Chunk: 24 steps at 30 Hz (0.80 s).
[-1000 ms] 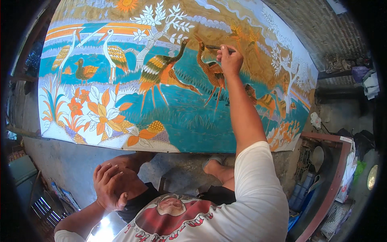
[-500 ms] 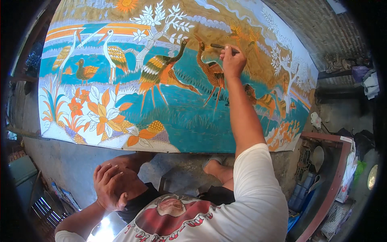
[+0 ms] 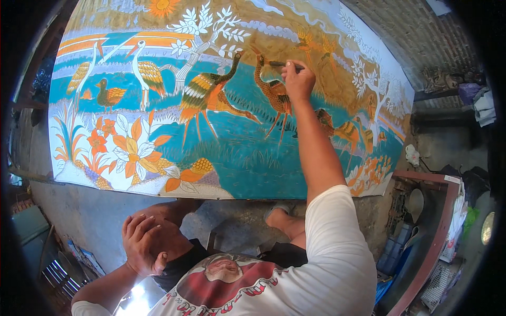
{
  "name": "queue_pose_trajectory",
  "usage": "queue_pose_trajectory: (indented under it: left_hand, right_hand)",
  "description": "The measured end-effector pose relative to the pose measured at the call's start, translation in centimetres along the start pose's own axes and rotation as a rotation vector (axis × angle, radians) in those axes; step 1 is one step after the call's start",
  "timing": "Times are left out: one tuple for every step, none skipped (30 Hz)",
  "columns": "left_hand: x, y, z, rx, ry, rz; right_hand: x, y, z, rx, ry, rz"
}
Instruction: Manually apply dye to a large batik fabric with intricate patterns using a small brush.
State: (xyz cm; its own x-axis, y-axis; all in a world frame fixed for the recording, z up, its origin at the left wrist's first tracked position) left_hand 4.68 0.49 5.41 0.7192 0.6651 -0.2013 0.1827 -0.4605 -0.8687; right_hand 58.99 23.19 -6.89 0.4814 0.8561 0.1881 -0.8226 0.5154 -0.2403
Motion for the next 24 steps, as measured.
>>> queue_pose_trajectory:
  left_hand:
    - [0.2, 0.1, 0.0, -0.005, 0.006, 0.001]
    - [0.1, 0.0, 0.0, -0.002, 0.0, 0.002]
    - [0.0, 0.0, 0.1, -0.005, -0.003, 0.001]
    - [0.0, -0.1, 0.1, -0.008, -0.007, 0.0]
    - [0.0, -0.1, 0.1, -0.009, -0.004, 0.001]
    - [0.1, -0.2, 0.0, -0.013, -0.001, -0.002]
    - [0.1, -0.2, 0.0, -0.017, 0.002, -0.005]
    - [0.2, -0.2, 0.1, -0.016, 0.004, -0.007]
    - [0.2, -0.1, 0.1, -0.014, 0.01, -0.006]
    - [0.3, -0.1, 0.1, -0.013, 0.017, -0.005]
    - [0.1, 0.0, 0.1, -0.012, 0.013, -0.004]
    - [-0.1, 0.1, 0.2, -0.004, 0.004, -0.006]
    - [-0.3, 0.1, 0.2, 0.002, -0.005, -0.008]
    - [-0.2, 0.1, 0.2, 0.001, -0.003, -0.008]
    - [-0.2, 0.1, 0.2, 0.001, -0.006, -0.01]
    - [-0.1, 0.0, 0.2, 0.0, -0.008, -0.013]
    - [0.0, -0.1, 0.2, -0.001, -0.004, -0.014]
    - [0.2, -0.1, 0.2, 0.001, 0.002, -0.007]
    - [0.4, -0.2, 0.2, 0.004, 0.009, 0.0]
    - [0.4, -0.2, 0.1, 0.007, 0.006, 0.001]
    - [0.3, -0.3, 0.0, 0.008, 0.002, 0.002]
    - [0.3, -0.3, -0.2, 0.011, -0.002, 0.002]
    - [0.1, -0.3, -0.3, 0.011, 0.0, 0.001]
    - [-0.1, -0.3, -0.4, 0.016, 0.0, -0.007]
  right_hand:
    - [0.2, -0.5, -0.4, -0.005, -0.002, -0.005]
    - [0.0, -0.6, -0.1, 0.078, -0.027, -0.054]
    - [-0.2, -0.5, 0.1, 0.16, -0.051, -0.103]
    - [-0.1, 0.0, 0.4, 0.165, -0.049, -0.1]
    - [0.1, 0.6, 0.2, 0.199, -0.036, -0.024]
    - [0.3, 1.0, 0.1, 0.234, -0.023, 0.052]
    - [0.3, 0.9, 0.0, 0.232, -0.022, 0.05]
    - [0.5, 0.6, -0.4, 0.134, 0.017, 0.025]
    - [0.6, 0.2, -0.7, 0.036, 0.057, -0.001]
    - [0.8, -0.2, -0.9, 0.035, 0.054, -0.003]
    - [0.7, -0.5, -0.6, 0.066, 0.027, -0.054]
    - [0.5, -0.7, -0.3, 0.096, 0.0, -0.106]
    - [0.3, -0.5, -0.1, 0.098, 0.002, -0.103]
    - [0.2, -0.1, -0.1, 0.134, -0.008, -0.043]
    - [0.2, 0.2, -0.1, 0.169, -0.017, 0.017]
    - [0.1, 0.2, -0.1, 0.168, -0.017, 0.016]
    - [0.1, 0.0, -0.4, 0.076, -0.001, 0.002]
    - [0.2, -0.3, -0.7, -0.015, 0.015, -0.014]
    - [0.4, -0.6, -0.8, -0.018, 0.012, -0.017]
    - [0.0, -0.8, -0.5, 0.017, -0.031, -0.072]
    - [-0.3, -1.0, -0.1, 0.053, -0.075, -0.128]
    - [-0.5, -0.7, 0.1, 0.057, -0.076, -0.127]
    - [-0.6, -0.1, 0.0, 0.105, -0.049, -0.034]
    - [-0.8, 0.4, 0.1, 0.153, -0.023, 0.059]
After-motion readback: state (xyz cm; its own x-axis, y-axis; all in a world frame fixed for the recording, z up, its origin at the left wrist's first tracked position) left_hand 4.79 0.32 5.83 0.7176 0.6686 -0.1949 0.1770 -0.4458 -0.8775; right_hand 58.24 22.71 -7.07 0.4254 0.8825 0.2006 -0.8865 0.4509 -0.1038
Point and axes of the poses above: each hand's wrist, its own x-axis towards the middle knuckle, its own y-axis out of the palm, z = x × y, the point moved 5 cm from there along x, towards the middle knuckle, and after that the axes turned 12 degrees about z, right-handed, at the moved point
